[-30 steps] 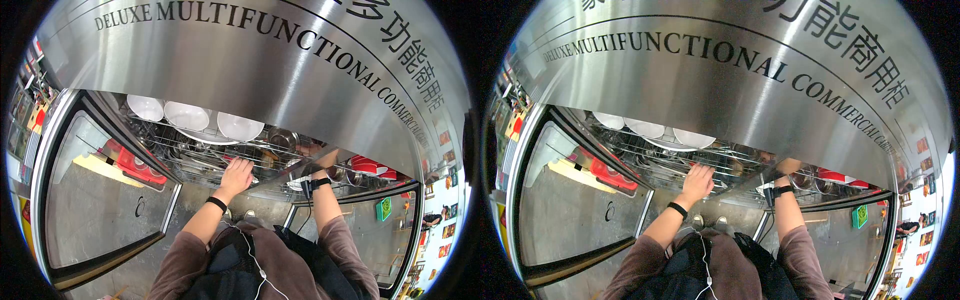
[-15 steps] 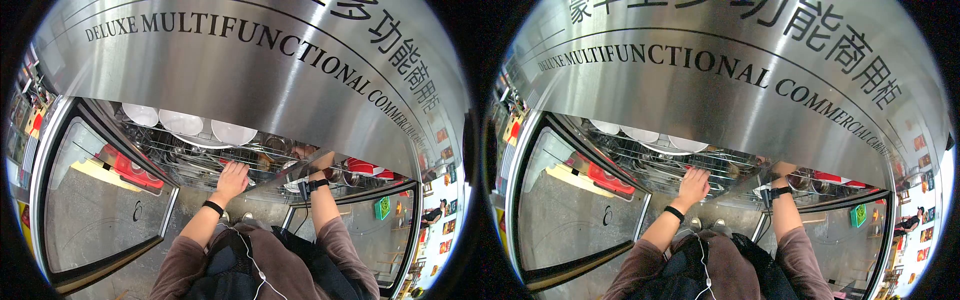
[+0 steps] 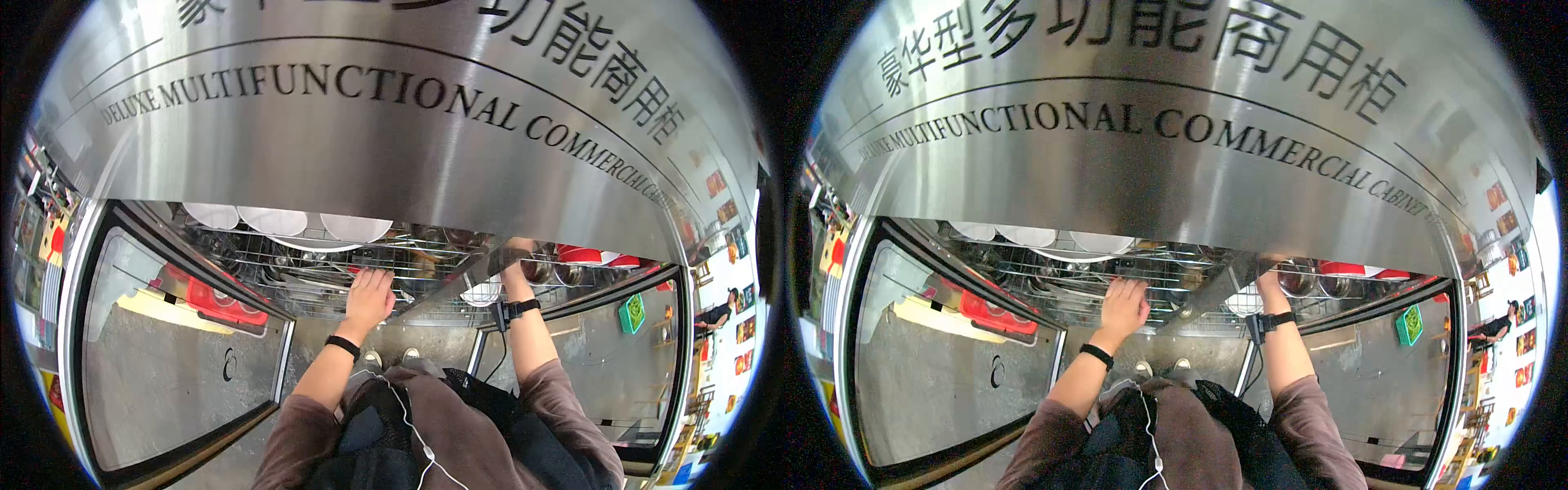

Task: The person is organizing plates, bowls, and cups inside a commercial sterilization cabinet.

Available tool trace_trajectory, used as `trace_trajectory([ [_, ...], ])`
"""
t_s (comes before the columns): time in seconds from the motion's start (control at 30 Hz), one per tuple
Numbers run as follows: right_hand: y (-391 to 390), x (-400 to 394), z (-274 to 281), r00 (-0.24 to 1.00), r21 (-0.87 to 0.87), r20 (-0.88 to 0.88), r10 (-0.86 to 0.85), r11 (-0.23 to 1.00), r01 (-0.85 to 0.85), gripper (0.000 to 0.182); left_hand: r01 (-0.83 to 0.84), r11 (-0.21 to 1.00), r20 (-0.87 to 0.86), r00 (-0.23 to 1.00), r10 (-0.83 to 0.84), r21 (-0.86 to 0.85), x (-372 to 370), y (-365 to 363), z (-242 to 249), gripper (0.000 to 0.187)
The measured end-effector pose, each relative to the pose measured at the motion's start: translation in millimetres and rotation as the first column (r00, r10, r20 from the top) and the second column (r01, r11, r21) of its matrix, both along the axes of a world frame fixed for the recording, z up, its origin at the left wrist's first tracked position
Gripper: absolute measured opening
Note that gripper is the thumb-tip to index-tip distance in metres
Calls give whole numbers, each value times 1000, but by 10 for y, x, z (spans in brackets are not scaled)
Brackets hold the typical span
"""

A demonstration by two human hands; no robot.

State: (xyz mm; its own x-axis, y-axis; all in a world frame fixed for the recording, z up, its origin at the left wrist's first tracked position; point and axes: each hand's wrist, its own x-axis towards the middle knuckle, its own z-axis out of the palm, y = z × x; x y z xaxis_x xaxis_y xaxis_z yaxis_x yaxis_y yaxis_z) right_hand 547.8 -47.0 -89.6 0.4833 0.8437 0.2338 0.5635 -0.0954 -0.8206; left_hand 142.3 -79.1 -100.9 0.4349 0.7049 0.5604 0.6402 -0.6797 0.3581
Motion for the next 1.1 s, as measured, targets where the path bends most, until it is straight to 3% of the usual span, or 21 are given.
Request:
trace_trajectory([
  [0.13,-291,93,-2,996,-23,-64,-56,998,54,28,-5,999,4,1000,5,34,-8,2,-32,42],
  [0.17,-406,96,103,981,-96,-162,-106,991,91,24,-7,999,3,1000,7,42,7,9,-56,42],
  [0.2,-421,157,143,986,-129,70,-154,978,162,15,1,998,64,998,-5,58,22,12,-21,37],
  [0.3,-633,136,207,980,34,-118,-160,986,165,5,-4,999,0,1000,4,50,8,11,-32,43],
  [0.47,-850,-2,573,956,-169,21,-292,942,291,25,-14,1000,6,1000,13,14,27,4,-12,41],
  [0.57,-884,25,537,945,-190,183,-271,934,304,24,-14,999,8,1000,14,40,23,1,-4,40],
  [0.67,-817,56,332,955,-127,141,-261,952,279,22,-24,999,3,1000,24,46,32,-3,-18,41],
  [0.77,-767,-83,409,936,-126,246,-251,949,288,19,-16,999,-11,1000,16,40,18,10,7,41],
  [0.93,-672,-298,572,965,-254,-76,-251,941,225,18,-16,1000,-18,1000,17,21,7,-20,34,42],
  [1.1,-578,-363,483,971,-313,-67,-228,929,196,25,-11,1000,-35,999,11,3,-4,-37,79,43],
])
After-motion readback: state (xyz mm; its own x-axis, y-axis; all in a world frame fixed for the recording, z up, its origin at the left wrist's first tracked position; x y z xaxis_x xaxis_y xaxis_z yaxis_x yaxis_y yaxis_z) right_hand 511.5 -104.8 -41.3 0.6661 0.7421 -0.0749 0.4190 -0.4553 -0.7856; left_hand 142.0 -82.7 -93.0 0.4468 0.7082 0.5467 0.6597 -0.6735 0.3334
